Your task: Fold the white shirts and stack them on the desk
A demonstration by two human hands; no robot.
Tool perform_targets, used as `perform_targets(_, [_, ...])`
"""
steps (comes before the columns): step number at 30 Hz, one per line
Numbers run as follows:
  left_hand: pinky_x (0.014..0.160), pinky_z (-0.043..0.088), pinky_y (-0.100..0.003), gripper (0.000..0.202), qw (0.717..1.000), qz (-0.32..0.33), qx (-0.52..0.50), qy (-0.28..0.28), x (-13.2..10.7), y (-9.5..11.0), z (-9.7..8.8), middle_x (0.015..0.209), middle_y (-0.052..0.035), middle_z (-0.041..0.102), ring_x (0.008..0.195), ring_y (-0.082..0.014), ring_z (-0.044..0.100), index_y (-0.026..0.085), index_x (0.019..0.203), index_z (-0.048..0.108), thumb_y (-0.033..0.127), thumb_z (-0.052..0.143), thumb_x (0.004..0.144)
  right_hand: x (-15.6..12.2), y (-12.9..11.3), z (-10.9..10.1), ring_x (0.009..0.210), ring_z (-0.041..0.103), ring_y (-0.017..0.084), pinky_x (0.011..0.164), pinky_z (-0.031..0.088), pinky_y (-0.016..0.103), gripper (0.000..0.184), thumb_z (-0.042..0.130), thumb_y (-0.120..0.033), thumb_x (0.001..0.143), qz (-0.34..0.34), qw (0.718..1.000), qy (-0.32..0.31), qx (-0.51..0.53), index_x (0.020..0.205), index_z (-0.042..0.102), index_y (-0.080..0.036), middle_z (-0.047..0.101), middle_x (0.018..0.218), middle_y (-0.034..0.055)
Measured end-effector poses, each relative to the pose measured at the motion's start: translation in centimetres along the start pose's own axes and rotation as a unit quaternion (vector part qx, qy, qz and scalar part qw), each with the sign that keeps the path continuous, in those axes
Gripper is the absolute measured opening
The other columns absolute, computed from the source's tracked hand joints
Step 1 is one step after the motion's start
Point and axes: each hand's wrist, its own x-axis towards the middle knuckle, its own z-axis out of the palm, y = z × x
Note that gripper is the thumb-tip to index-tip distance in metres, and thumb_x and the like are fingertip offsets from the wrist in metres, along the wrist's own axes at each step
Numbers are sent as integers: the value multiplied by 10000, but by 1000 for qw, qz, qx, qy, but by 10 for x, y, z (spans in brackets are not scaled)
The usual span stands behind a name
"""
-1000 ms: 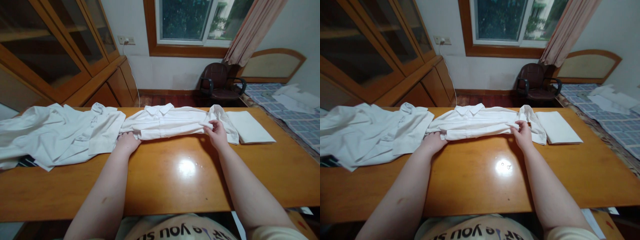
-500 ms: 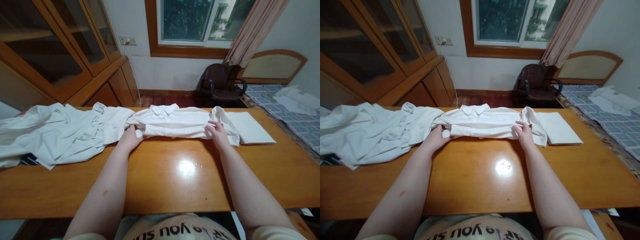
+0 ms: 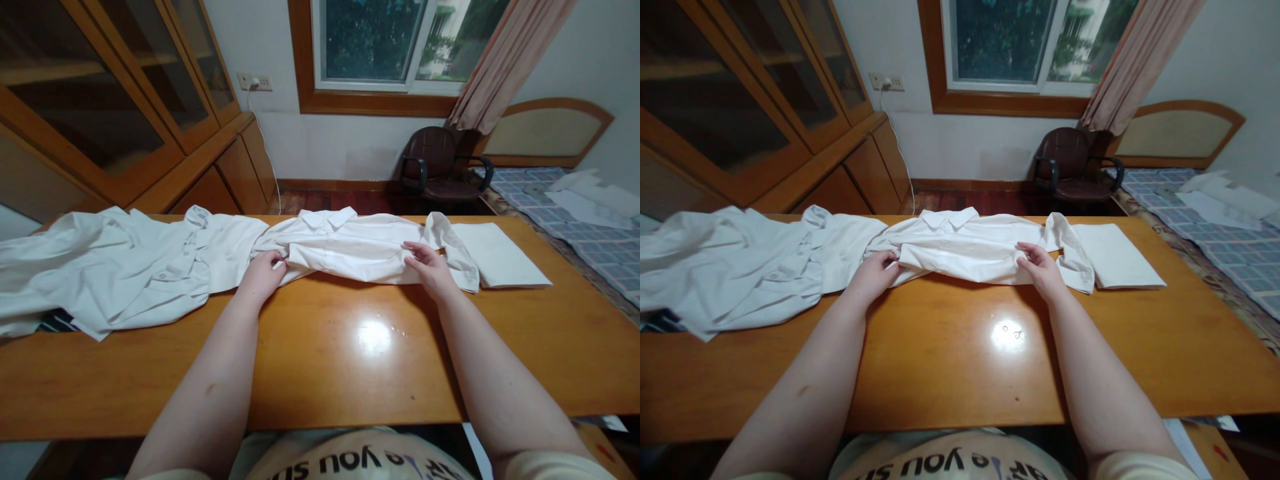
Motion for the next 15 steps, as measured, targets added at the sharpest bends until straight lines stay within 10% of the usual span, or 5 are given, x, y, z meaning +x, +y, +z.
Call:
perform_targets(4, [975,403,-390,545,995,45,47,-78,-6,2,2,1255,-109,583,1165,-290,515,184,1223,555,458,563,752,-4,-4,-3,1310,402,249,1062,340,391,731,679,-471,729,-19,989,-133,-65,1389,430,-283,425,1446,61])
perform_targets(10, [944,415,-383,445,985,32,134,-106,-6,1,5,1198,-122,621,1135,-307,538,204,1151,617,366,594,737,-5,-3,0,1357,333,279,1117,253,413,992,764,-355,644,-35,939,-157,-303,1488,260,-219,357,1487,117])
perform_targets(15, [856,454,-368,386,991,-36,79,-99,-3,4,-4,1086,-111,682,1009,-289,616,214,1063,672,351,383,848,-3,1,-2,1157,557,281,988,415,435,612,608,-266,778,-13,931,-95,-351,1375,476,-281,576,1300,85])
